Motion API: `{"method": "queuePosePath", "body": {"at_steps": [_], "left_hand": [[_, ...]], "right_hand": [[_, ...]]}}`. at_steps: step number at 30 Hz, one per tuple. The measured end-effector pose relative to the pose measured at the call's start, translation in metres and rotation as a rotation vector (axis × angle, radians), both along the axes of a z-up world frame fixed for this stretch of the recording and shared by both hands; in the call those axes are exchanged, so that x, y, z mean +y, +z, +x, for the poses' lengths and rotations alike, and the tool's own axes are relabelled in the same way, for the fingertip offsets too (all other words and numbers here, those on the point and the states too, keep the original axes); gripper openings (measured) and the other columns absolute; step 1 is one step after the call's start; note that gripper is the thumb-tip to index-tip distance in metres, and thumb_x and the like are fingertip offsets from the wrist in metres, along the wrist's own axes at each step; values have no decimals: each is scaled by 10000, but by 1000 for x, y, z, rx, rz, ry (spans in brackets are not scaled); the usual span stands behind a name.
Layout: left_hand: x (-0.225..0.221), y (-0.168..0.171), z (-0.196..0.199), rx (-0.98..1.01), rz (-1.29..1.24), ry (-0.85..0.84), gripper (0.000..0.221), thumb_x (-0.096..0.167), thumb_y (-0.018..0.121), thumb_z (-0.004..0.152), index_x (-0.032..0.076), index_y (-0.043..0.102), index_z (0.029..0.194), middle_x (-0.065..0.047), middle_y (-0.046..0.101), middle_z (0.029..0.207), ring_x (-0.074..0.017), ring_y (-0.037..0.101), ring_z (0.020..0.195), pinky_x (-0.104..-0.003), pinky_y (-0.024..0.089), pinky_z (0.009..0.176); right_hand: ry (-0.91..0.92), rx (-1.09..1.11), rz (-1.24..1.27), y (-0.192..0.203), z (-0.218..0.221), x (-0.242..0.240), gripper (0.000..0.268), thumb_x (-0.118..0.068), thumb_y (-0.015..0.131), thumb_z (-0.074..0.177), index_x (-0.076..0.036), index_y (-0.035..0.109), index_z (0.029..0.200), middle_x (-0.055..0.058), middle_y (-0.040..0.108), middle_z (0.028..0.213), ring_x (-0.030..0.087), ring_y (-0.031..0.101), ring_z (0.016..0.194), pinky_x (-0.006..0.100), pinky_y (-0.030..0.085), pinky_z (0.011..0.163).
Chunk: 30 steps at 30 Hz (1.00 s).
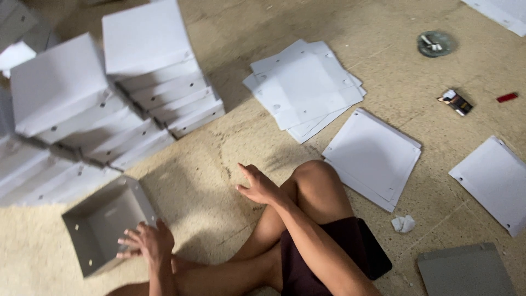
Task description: Assembling cardboard boxes from flat pre-cut sheets by folding along creases and tucking tabs.
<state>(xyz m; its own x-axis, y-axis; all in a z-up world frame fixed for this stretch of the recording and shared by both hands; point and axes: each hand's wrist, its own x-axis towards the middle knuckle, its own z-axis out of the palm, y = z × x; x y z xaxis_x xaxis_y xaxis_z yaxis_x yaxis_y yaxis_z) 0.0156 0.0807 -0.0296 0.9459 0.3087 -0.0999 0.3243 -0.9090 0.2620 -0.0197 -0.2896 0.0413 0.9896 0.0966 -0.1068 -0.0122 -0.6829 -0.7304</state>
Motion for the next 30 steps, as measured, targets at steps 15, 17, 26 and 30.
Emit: {"method": "queuePosePath", "body": {"at_steps": [15,17,26,30], "left_hand": [[-380,111,-21,-232,-321,-982,531,218,620,913,98,510,1419,-159,543,1383,-330,487,1328,-486,263,1156],[-448,156,-46,0,-135,-1506,391,221,459,999,139,580,1362,-56,580,1386,-212,458,1384,-408,263,1169],[-573,26,-86,55,360,-1833,773,249,791,828,145,401,1488,-180,349,1579,-360,324,1479,-636,260,1178],[-572,23,-68,79,380,-1688,740,205,834,771,141,484,1419,-150,411,1549,-369,385,1434,-668,259,1145]], "right_hand": [[-563,497,-440,8,-195,-267,868,-469,693,908,-163,266,1599,232,121,1669,400,155,1545,553,201,1236],[-556,457,-378,29,-207,-249,684,-467,482,1032,-185,246,1609,263,151,1649,411,153,1538,570,139,1239],[-393,447,-445,-5,-215,-264,727,-483,466,1050,-98,195,1603,343,151,1603,453,178,1504,493,78,1262],[-399,422,-389,13,-203,-262,746,-476,515,1034,-20,275,1573,359,254,1570,473,261,1472,488,125,1254]]}}
